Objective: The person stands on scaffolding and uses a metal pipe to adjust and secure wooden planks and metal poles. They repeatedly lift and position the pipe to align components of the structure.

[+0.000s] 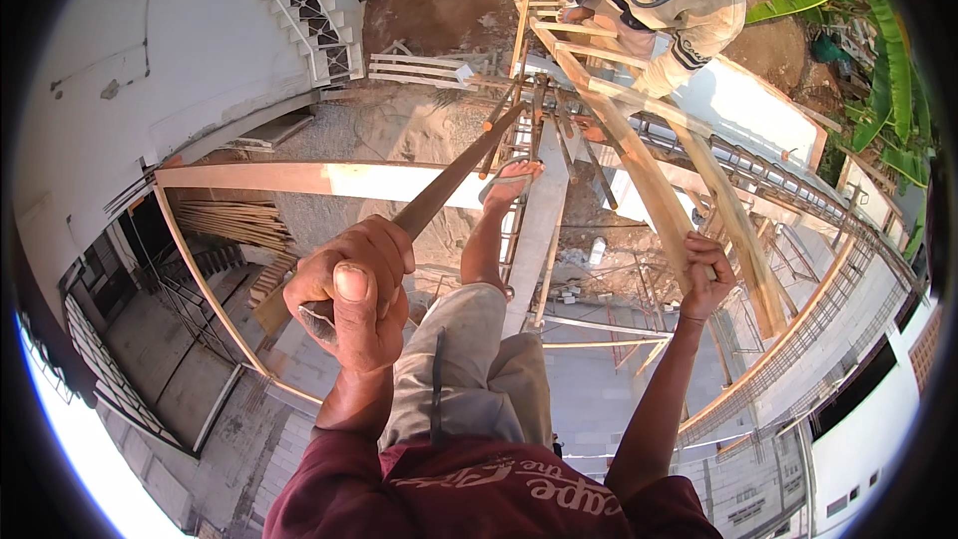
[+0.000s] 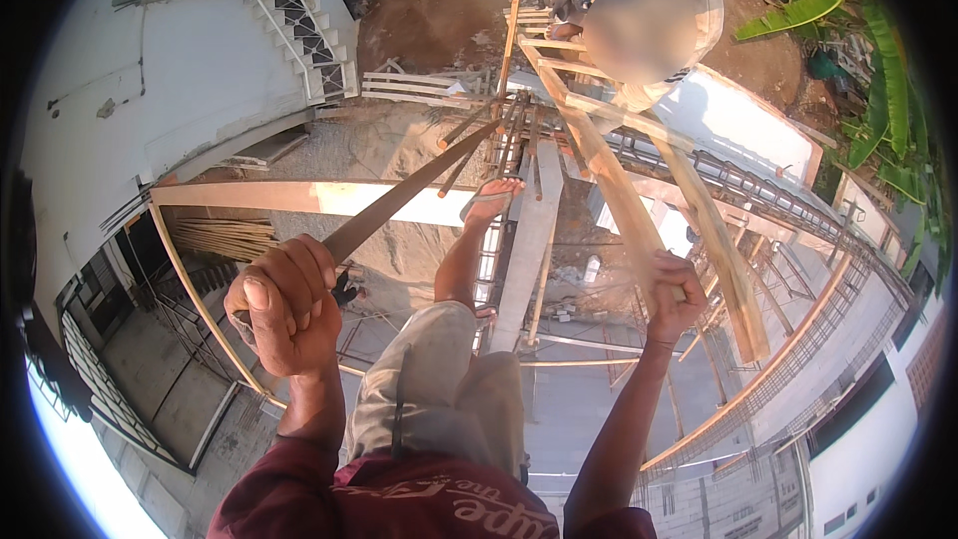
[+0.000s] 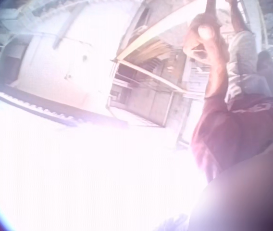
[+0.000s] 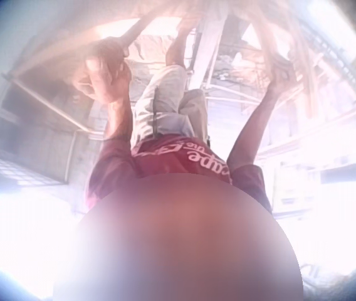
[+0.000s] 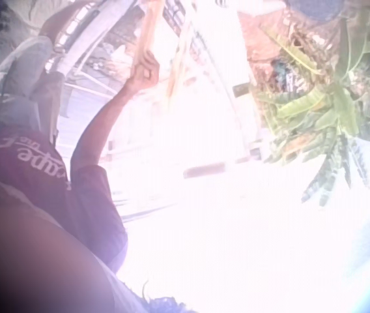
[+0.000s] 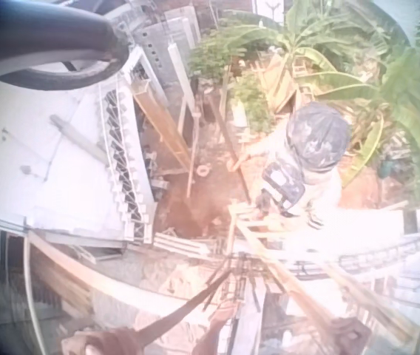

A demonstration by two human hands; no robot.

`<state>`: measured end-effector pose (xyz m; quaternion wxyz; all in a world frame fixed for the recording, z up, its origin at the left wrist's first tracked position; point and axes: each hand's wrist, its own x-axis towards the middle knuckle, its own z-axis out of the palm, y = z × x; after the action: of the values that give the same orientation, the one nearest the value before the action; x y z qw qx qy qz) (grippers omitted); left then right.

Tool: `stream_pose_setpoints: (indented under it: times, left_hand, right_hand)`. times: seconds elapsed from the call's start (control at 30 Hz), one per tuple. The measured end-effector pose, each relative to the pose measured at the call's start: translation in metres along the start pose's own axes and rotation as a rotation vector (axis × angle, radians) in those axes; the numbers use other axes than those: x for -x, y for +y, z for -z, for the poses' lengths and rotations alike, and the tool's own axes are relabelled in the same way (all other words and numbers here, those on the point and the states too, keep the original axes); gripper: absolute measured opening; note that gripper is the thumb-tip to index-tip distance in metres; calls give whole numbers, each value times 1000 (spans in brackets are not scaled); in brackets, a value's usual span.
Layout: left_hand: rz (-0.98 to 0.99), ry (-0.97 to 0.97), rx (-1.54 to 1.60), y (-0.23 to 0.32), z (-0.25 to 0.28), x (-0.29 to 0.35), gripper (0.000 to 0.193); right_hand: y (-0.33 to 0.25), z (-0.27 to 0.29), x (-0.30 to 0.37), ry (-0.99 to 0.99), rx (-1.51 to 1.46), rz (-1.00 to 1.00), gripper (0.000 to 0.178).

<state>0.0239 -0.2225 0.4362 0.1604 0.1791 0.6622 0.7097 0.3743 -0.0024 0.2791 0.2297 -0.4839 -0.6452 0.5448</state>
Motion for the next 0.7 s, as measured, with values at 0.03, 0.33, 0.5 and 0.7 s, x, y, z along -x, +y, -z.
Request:
stream_pose_setpoints:
  times: [0.03,0.33,0.5,0.7]
  left_hand:
    - [22,73,53,6,7,-5,47]
    - [41,580,40,-7,38,-18,51]
    - [132,769,21,-66,26,-17,50]
    - [189,853,-8,-129,18,-4,50]
  right_hand:
    - [2,-1,-1,13,28,-31,10]
    - [14,2,0,-17,37,54,6]
    - [16,3,0,-23,2,31,4]
    - [19,2,1,-21,31,51,6]
